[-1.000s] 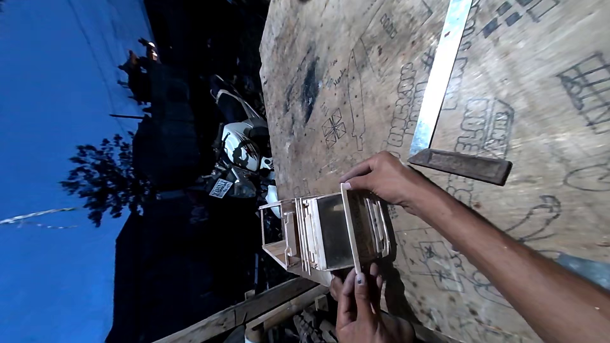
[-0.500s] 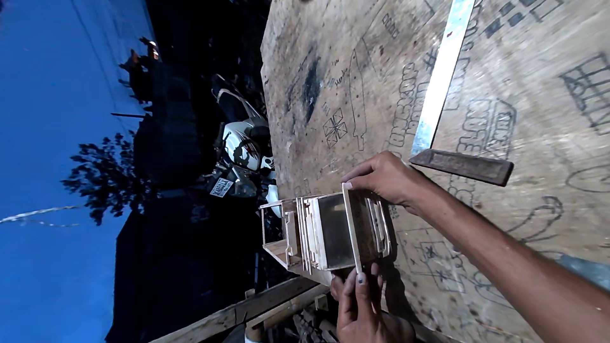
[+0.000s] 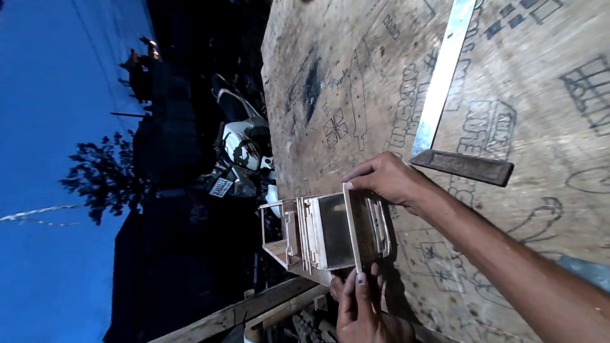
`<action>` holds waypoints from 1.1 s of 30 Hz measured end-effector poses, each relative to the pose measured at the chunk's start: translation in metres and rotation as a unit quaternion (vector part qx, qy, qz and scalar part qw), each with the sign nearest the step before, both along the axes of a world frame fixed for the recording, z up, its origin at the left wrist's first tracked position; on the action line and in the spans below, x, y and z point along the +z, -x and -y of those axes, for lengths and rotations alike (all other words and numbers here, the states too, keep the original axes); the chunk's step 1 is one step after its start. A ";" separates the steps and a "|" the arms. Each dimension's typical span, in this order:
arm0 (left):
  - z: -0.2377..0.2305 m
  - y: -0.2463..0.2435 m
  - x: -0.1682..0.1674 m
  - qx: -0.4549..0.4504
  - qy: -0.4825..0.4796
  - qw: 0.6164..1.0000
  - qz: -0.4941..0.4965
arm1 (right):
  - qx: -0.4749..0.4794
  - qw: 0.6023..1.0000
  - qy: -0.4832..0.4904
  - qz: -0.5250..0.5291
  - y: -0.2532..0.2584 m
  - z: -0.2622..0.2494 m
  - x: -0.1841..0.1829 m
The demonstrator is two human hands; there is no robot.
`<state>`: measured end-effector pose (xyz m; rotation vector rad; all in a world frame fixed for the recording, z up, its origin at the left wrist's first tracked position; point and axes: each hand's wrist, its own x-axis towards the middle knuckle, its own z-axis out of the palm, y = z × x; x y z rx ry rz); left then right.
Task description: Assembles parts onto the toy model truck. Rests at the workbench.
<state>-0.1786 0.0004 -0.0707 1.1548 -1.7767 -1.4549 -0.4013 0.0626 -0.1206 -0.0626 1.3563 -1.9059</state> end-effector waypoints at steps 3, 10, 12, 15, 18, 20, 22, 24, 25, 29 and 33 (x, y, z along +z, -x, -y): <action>0.001 0.000 0.000 -0.001 -0.003 1.000 -0.003 | -0.001 1.000 0.002 -0.001 0.000 0.001 0.000; 0.001 -0.001 -0.001 -0.001 -0.002 1.000 -0.004 | -0.002 1.000 0.000 -0.001 0.000 0.001 -0.002; 0.000 -0.001 -0.002 0.001 -0.003 1.000 -0.006 | -0.001 1.000 -0.002 0.000 0.000 0.001 -0.001; 0.000 -0.001 -0.001 0.001 -0.001 1.000 0.001 | 0.004 1.000 -0.009 0.001 0.000 -0.001 0.000; 0.000 -0.002 -0.002 0.001 0.000 1.000 0.003 | 0.007 1.000 -0.006 0.005 0.000 -0.001 0.000; -0.001 0.000 -0.002 0.004 0.001 1.000 0.000 | 0.008 1.000 -0.007 0.008 0.001 -0.001 0.002; -0.002 0.000 -0.002 0.006 0.000 1.000 -0.001 | 0.006 1.000 -0.008 0.007 0.001 0.000 0.002; -0.002 0.000 -0.002 0.008 -0.005 1.000 -0.001 | 0.005 1.000 -0.012 0.004 0.001 0.000 0.002; -0.003 0.001 -0.001 0.011 -0.007 1.000 0.000 | 0.005 1.000 -0.013 0.004 0.001 -0.001 0.002; -0.004 0.003 0.000 0.018 -0.006 1.000 -0.001 | 0.000 1.000 -0.012 0.005 0.000 -0.001 0.003; -0.004 0.002 0.000 0.017 -0.014 1.000 -0.004 | -0.005 1.000 -0.015 0.009 -0.003 -0.004 0.005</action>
